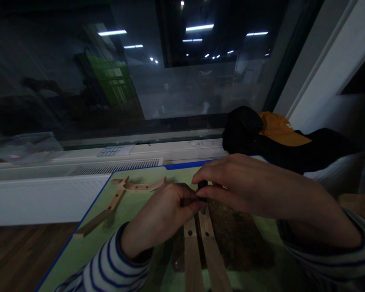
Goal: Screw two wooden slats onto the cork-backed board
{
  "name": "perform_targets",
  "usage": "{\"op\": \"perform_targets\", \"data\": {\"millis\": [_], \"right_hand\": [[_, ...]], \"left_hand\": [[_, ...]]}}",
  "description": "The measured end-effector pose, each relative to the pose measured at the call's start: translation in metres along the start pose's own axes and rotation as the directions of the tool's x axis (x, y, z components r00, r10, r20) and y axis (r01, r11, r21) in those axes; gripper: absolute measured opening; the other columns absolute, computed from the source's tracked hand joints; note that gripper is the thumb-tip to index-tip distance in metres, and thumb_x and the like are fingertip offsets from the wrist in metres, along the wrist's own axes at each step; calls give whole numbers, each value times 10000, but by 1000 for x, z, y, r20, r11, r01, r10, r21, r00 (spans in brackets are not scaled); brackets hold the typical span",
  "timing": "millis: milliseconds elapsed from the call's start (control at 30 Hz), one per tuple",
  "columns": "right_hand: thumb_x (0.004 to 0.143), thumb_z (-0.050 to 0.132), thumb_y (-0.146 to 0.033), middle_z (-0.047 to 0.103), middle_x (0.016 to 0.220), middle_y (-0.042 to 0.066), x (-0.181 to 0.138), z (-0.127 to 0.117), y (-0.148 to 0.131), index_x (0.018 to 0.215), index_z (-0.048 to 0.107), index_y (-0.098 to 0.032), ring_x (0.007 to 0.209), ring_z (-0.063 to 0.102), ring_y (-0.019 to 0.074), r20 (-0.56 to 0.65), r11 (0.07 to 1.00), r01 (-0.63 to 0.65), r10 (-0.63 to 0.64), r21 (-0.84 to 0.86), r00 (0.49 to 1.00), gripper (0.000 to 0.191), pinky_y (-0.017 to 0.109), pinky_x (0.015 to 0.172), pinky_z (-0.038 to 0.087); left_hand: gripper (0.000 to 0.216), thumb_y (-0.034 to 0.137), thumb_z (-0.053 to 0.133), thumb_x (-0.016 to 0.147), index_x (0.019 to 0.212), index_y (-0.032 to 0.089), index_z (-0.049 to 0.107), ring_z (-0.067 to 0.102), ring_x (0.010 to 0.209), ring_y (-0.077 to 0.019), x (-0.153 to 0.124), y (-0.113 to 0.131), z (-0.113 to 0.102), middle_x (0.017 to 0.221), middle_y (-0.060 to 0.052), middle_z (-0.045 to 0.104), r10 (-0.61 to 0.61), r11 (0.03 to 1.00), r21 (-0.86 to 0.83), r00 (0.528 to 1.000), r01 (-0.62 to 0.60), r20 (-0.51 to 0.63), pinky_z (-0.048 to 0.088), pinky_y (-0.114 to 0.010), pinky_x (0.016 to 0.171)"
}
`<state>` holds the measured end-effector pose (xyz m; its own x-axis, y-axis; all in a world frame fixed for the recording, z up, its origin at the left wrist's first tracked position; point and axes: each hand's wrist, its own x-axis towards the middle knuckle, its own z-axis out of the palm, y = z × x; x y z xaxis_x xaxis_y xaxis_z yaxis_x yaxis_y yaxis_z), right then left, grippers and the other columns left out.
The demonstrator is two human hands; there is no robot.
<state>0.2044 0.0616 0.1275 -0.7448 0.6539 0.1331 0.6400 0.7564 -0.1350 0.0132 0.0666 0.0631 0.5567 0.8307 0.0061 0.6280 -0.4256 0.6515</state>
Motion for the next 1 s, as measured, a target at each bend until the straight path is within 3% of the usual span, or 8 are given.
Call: {"op": "perform_targets", "data": {"millis": [333, 567, 833, 1000], "right_hand": [[901, 466, -313, 611, 835, -7, 2, 3, 1, 958, 583, -225, 802, 570, 152, -16, 1000, -2, 1, -24, 1000, 157, 271, 690, 390], [904, 449, -306, 612, 816, 6, 1, 4, 1, 959, 588, -214, 779, 578, 166, -42, 996, -50, 47, -76, 998, 175, 290, 682, 392], [895, 451, -332, 631, 805, 24, 5, 4, -1, 931, 604, -206, 754, 588, 182, -35, 997, -39, 37, -66, 999, 201, 301, 643, 380], [895, 443, -301, 658, 922, 36, 3, 2, -4, 1107, 574, -211, 822, 610, 195, -58, 998, -22, 18, -57, 998, 265, 312, 676, 393]], "left_hand": [[272, 346, 509, 842, 752, 182, 706, 569, 596, -137, 0, 2, -1, 688, 18, 689, -15, 999, 37, 1000, 15, 7, 370, -228, 552], [191, 321, 560, 820, 772, 217, 713, 602, 609, -135, 3, 1, 0, 715, 39, 712, 12, 999, 34, 996, -9, -83, 376, -234, 563], [240, 379, 568, 806, 764, 195, 716, 620, 625, -157, 3, 4, -1, 714, 10, 719, -19, 999, 27, 996, 21, -86, 390, -246, 572], [245, 337, 546, 817, 728, 182, 712, 598, 579, -146, 2, 5, 0, 670, 2, 704, -14, 1000, 18, 996, 16, -92, 377, -242, 536]]}}
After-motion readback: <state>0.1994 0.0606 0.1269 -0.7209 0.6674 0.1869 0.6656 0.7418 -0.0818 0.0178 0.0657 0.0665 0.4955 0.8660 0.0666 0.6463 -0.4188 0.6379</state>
